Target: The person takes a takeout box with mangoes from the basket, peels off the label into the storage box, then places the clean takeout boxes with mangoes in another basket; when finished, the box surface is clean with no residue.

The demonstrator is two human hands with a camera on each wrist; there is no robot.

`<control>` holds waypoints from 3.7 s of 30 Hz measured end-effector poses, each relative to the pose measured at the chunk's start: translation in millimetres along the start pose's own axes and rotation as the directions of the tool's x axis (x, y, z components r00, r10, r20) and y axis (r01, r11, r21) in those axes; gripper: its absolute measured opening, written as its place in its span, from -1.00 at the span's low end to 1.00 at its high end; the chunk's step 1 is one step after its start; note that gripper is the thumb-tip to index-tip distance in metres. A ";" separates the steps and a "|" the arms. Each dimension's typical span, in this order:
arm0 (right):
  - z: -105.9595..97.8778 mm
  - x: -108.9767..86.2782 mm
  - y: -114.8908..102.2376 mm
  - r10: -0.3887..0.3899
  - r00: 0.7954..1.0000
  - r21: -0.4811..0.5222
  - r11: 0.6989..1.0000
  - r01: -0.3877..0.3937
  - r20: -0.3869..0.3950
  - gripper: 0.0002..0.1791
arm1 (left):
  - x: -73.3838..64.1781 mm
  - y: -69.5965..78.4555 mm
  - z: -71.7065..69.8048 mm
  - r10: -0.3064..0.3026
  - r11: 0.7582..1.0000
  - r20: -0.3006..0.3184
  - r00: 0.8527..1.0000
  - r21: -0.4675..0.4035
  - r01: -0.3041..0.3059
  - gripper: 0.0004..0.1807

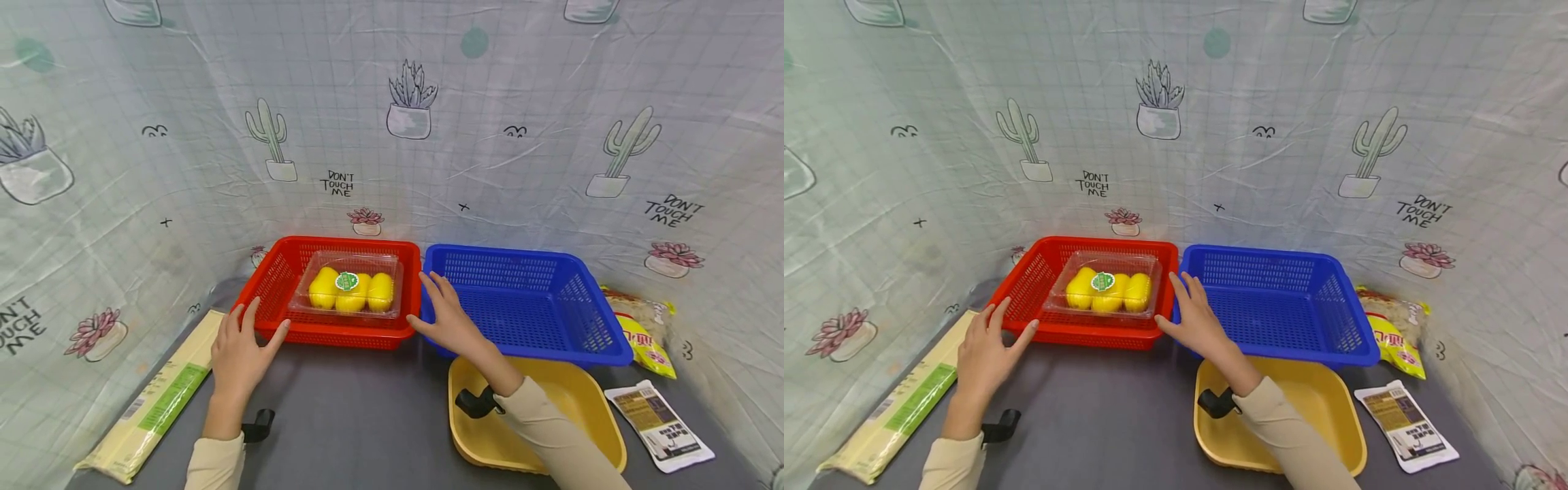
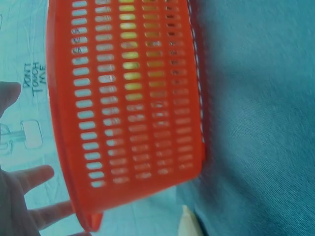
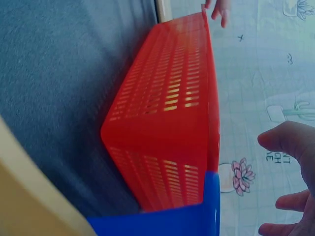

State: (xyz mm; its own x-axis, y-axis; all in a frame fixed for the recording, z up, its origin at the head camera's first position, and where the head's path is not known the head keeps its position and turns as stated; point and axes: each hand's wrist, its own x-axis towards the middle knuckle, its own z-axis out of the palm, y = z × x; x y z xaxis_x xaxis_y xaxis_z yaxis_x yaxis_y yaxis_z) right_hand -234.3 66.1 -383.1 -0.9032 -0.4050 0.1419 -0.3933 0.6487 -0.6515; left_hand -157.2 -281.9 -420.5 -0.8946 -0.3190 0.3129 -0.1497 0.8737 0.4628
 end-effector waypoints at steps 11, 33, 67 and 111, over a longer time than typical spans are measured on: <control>6.8 8.8 -4.2 -0.048 0.998 0.117 0.992 0.053 -0.043 -0.18 | 2.3 -17.8 1.5 -0.088 0.994 0.031 0.996 -0.055 0.089 -0.07; 35.8 25.3 -26.2 -0.038 0.999 0.390 0.920 0.043 -0.021 -0.29 | 13.4 -37.1 14.2 -0.135 0.898 0.119 0.984 -0.404 0.172 0.12; 64.0 67.9 -36.0 0.282 0.949 0.421 0.851 -0.314 0.139 0.01 | 9.8 -46.2 13.1 -0.143 0.907 0.096 0.985 -0.386 0.169 0.09; 60.1 77.7 -30.2 0.295 0.899 0.676 0.593 -0.437 0.323 0.08 | 9.8 -48.3 14.6 -0.138 0.909 0.074 0.988 -0.386 0.156 0.08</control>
State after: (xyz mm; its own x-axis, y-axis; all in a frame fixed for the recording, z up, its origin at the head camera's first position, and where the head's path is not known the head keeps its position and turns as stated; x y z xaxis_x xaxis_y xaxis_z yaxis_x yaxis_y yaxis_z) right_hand -282.3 -23.7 -397.2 -0.8728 -0.3810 -0.3053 0.2780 0.1262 -0.9523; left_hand -164.9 -321.9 -452.0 -0.8941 -0.4085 0.1835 -0.1135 0.6031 0.7896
